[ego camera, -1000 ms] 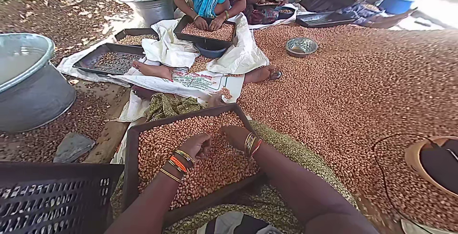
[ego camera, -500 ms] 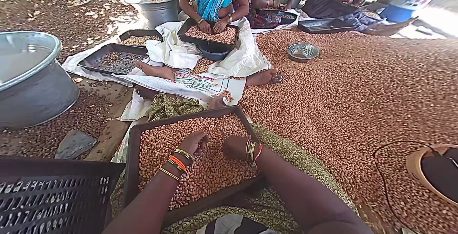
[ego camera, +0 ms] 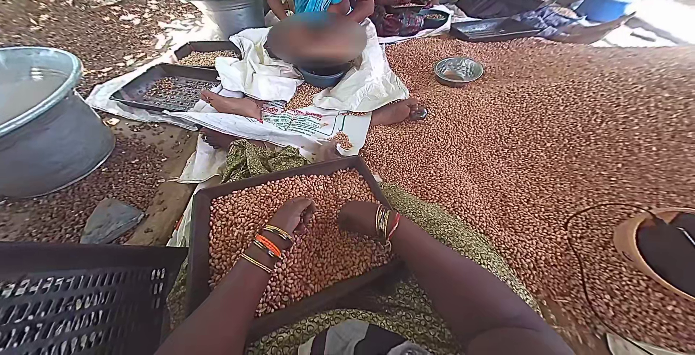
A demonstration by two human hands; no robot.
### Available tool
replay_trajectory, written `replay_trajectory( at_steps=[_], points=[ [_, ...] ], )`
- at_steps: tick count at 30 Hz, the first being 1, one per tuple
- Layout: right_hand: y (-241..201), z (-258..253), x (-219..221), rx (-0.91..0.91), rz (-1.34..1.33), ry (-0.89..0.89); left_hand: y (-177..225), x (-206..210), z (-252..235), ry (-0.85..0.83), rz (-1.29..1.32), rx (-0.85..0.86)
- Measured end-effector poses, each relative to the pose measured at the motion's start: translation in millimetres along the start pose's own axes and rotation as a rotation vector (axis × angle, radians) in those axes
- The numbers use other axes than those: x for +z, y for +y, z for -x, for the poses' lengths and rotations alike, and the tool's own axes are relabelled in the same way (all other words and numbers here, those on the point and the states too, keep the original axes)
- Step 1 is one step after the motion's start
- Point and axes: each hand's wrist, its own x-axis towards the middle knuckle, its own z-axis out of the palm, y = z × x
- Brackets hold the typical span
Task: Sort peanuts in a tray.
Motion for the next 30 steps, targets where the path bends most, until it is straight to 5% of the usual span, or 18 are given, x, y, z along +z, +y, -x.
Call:
replay_trajectory(
  at_steps=[12,15,19,26,30],
  points=[
    [-29.4,-2.6,6.6,0.156,0.142,-0.036,-3.0,-0.8,-2.9,0.003,-0.003,0.001],
    [-8.3,4.9,0.5,-0.023,0.006,-0.026,-3.8,-2.9,-3.3,0.003,0.018,0.017],
    [4.7,35.1,-6.7,-0.484,-0.536,-0.200,-1.8,-2.1,-2.7,0.014,0.013,0.005],
    [-12.1,-35.7,1.0,-0.105,-0.177,0.374,0.2,-0.2,-3.5,0.086,0.020,0.022],
    [-6.7,-48.1,12.5,-0.066,-0.135,0.408,-0.1,-0.5,-3.4,0.089,0.045,0.013]
  ],
)
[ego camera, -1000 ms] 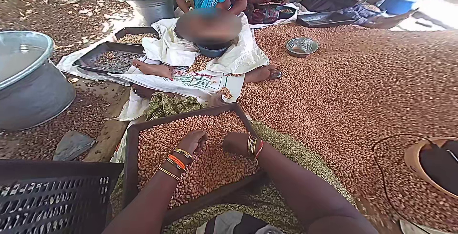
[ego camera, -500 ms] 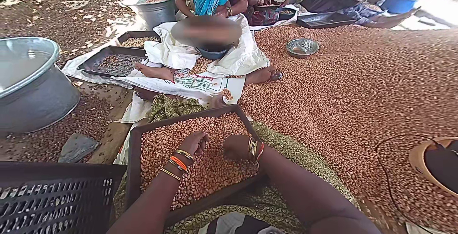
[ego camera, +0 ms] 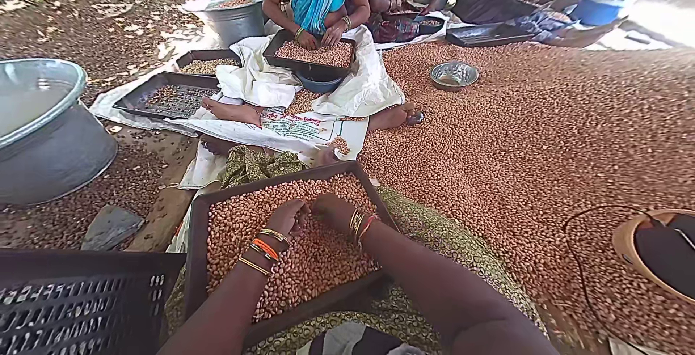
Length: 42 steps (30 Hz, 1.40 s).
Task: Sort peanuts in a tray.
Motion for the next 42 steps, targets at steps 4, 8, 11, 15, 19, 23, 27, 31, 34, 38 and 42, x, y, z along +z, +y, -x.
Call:
replay_trajectory(
  at_steps=[4,8,11,15,19,23,27,31,34,38,42],
  points=[
    [5.9,2.9,-1.5,0.029,-0.003,-0.052,-2.6,0.2,-1.2,-0.013,-0.009,0.017],
    [3.4,14.0,-17.5,0.054,0.029,-0.106,-2.9,-0.5,0.4,0.002,0.017,0.004],
    [10.2,22.0,-28.6,0.048,0.004,-0.029,-1.4,-2.1,2.0,-0.016,0.032,0.000],
    [11.3,26.7,-51.3,0.242,0.036,-0.057,1.5,-0.2,5.4,-0.059,0.016,0.008],
    [1.6,30.5,-57.3,0.277,-0.039,0.059,2.7,2.7,9.7,-0.096,-0.001,-0.005],
    [-23.3,40.5,-55.5,0.021,-0.391,0.170,1.1,4.3,10.9,-0.123,0.009,-0.095],
    [-32.8,33.6,-51.5,0.028,-0.402,0.199,-5.6,5.2,8.1,-0.230,0.131,-0.158],
    [-13.2,10.4,-21.5,0.036,-0.047,0.026,-1.3,1.1,7.7,-0.267,0.230,-0.140],
    [-16.1,4.6,3.6,-0.034,-0.008,-0.080,3.0,-3.5,9.2,-0.260,0.270,-0.082],
    [-8.2,11.4,-4.6,-0.014,-0.049,-0.040,3.1,-3.7,8.5,-0.187,0.296,-0.048],
    [2.6,12.0,-26.4,0.117,-0.016,0.101,0.6,1.9,6.8,-0.110,0.310,-0.056]
  ],
)
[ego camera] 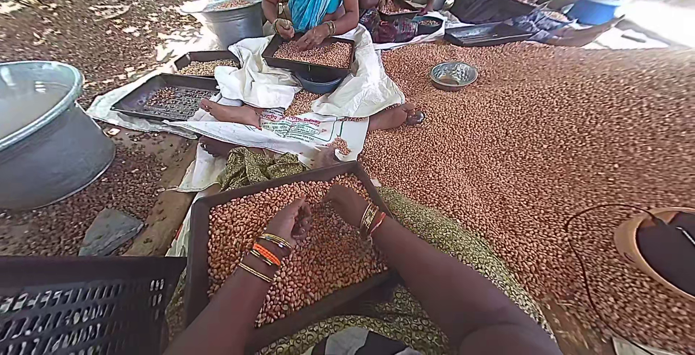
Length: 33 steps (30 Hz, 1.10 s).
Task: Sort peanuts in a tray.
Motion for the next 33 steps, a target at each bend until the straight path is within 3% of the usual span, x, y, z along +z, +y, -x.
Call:
replay_trajectory(
  at_steps=[5,13,18,26,33],
  points=[
    [-0.8,-9.6,12.2,0.076,0.139,-0.120,0.9,3.7,2.1,0.005,-0.022,-0.005],
    [-3.7,-10.3,13.4,0.213,0.218,-0.147,-0.6,2.8,0.9,0.032,-0.130,-0.045],
    [-4.1,-8.3,14.4,0.187,0.248,-0.153,-3.6,2.1,-0.6,0.008,-0.177,-0.070],
    [4.4,-3.1,-4.4,0.197,0.039,0.013,-4.9,-0.6,-2.9,-0.018,-0.213,-0.087],
    [10.1,0.1,-10.0,0.163,0.034,-0.025,-2.1,1.5,-0.8,-0.003,-0.245,-0.080]
  ],
)
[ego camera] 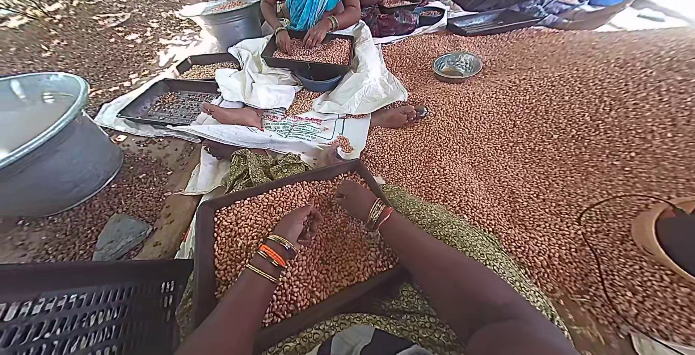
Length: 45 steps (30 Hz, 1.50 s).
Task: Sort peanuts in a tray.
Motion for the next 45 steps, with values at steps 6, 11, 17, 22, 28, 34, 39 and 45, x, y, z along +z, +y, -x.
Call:
replay_trajectory(
  at_steps=[6,11,17,22,28,34,39,45],
  points=[
    [-6.1,2.1,4.5,-0.074,-0.061,0.011,3.0,1.2,3.6,0.022,-0.005,0.017],
    [-12.6,1.1,6.6,0.151,0.219,-0.160,2.7,0.3,2.6,0.015,-0.024,0.012],
    [-13.7,5.3,1.6,0.139,0.197,-0.129,3.2,-0.1,3.3,0.029,-0.033,0.025],
    [-19.7,2.0,12.6,0.104,0.261,-0.185,2.5,1.6,2.9,0.025,-0.029,0.003],
    [-25.7,6.6,3.4,0.272,0.259,-0.153,0.5,-2.4,0.4,0.027,-0.030,0.040],
    [-10.5,1.8,18.1,-0.133,0.100,-0.128,0.5,0.5,0.5,0.029,-0.041,0.021],
    [-13.3,0.9,21.8,-0.144,0.116,-0.225,2.6,0.3,1.8,0.045,-0.046,0.024],
    [-17.3,3.1,18.5,-0.068,0.191,-0.229,0.7,0.0,1.0,0.051,-0.040,0.025]
  ],
)
